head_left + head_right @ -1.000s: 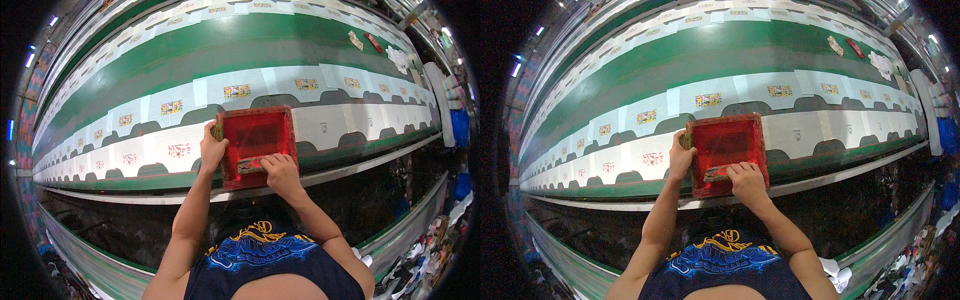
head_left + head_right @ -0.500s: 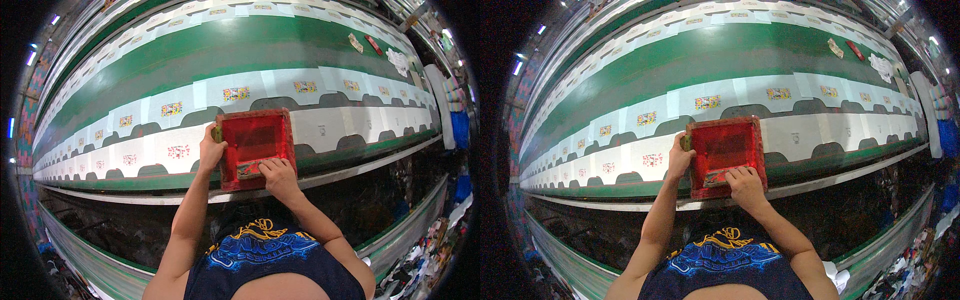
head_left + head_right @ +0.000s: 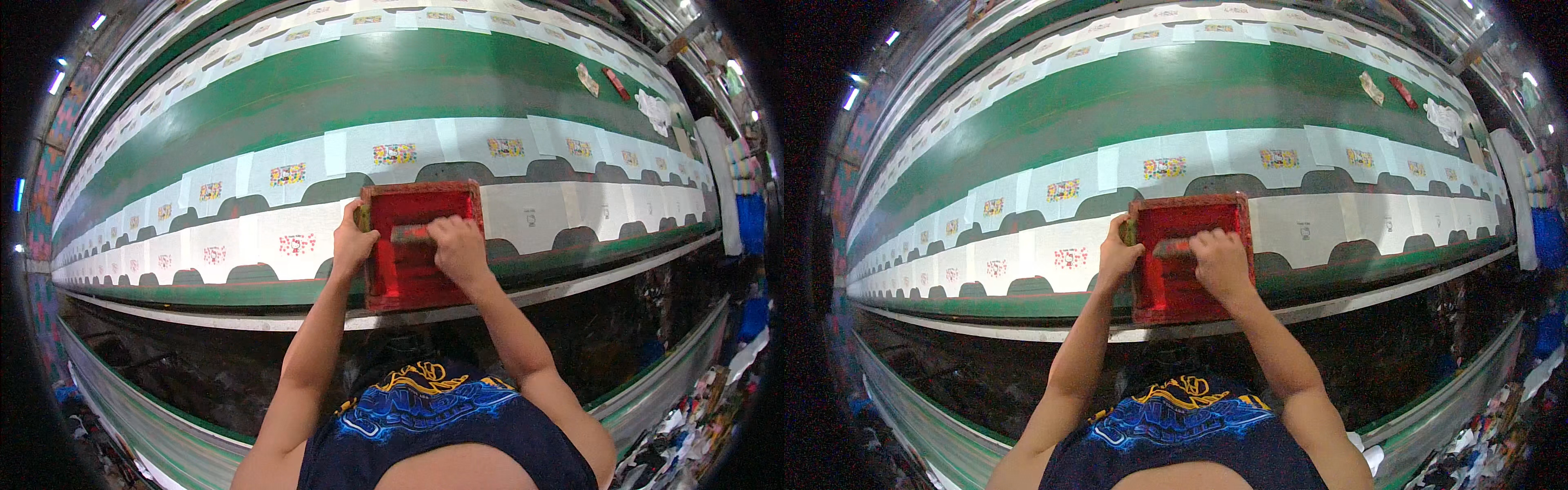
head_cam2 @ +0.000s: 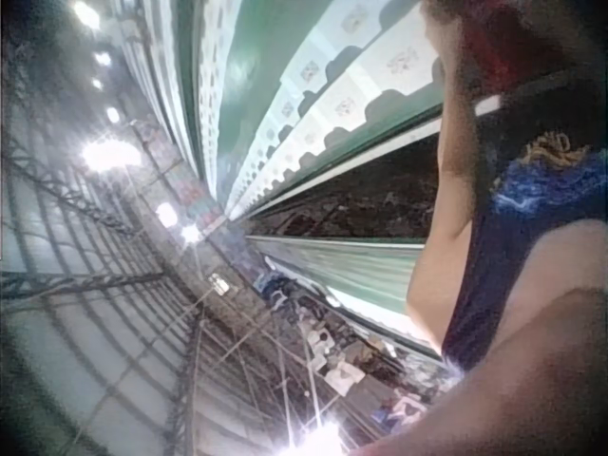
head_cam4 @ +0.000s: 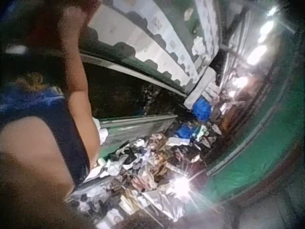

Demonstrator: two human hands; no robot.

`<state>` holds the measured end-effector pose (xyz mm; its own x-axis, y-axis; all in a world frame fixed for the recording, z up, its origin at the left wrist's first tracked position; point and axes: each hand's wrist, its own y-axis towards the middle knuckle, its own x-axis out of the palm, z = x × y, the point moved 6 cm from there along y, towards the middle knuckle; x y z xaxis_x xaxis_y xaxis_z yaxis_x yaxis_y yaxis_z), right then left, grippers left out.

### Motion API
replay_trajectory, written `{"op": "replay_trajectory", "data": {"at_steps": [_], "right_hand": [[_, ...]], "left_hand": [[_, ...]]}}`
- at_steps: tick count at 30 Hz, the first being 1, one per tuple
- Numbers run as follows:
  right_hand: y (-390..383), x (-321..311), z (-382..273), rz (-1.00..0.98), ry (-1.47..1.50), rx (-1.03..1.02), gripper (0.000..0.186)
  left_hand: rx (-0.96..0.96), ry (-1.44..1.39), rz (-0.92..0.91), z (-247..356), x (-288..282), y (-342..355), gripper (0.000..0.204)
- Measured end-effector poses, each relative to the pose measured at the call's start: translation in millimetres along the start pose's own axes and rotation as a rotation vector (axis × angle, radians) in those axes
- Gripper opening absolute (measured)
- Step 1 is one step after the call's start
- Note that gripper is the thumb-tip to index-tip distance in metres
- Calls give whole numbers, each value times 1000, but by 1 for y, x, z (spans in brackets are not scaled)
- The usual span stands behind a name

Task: The person uses a squeegee to spread red ink across a screen printing frame held over a conveyor belt of white fabric panels. The person repeatedly wipes the screen surface with a cloth between passes.

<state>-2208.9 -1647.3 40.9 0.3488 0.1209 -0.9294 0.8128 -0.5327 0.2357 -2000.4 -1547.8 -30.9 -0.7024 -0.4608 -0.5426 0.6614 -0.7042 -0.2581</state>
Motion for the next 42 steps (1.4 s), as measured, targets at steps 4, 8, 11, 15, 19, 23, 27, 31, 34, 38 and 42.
{"op": "replay_trajectory", "data": {"at_steps": [4, 8, 11, 15, 19, 23, 27, 31, 34, 38, 42], "right_hand": [[-54, -7, -25, -86, 61, -72, 23], [-32, -17, -18, -64, 89, -106, 22], [15, -13, 0, -11, 41, -65, 18], [38, 9, 17, 26, 11, 20, 13], [-25, 4, -14, -13, -12, -10, 20], [-66, -6, -32, -33, 35, -34, 27], [-66, -12, -25, -33, 70, -44, 28], [-72, -36, 6, -36, 64, -33, 28], [-89, -61, 50, 56, 24, -42, 21], [-115, -87, 115, 4, 7, -9, 27], [-141, -102, 173, -45, 6, 37, 33]], "left_hand": [[57, -10, 17, 1, -1, -2, 75], [56, 24, 16, 2, -2, -1, 75], [49, 40, -3, 5, -1, -2, 74], [92, 24, 9, 6, 0, -1, 72], [113, 8, 9, 11, -4, -6, 72], [77, -56, 44, 8, -1, -8, 71], [86, -107, 63, 7, 2, -6, 69], [137, -169, 77, 44, 25, -18, 68], [114, -222, 48, 75, 69, -22, 67], [111, -258, 43, 99, 142, -23, 68], [75, -169, 35, 133, 197, -34, 72]]}}
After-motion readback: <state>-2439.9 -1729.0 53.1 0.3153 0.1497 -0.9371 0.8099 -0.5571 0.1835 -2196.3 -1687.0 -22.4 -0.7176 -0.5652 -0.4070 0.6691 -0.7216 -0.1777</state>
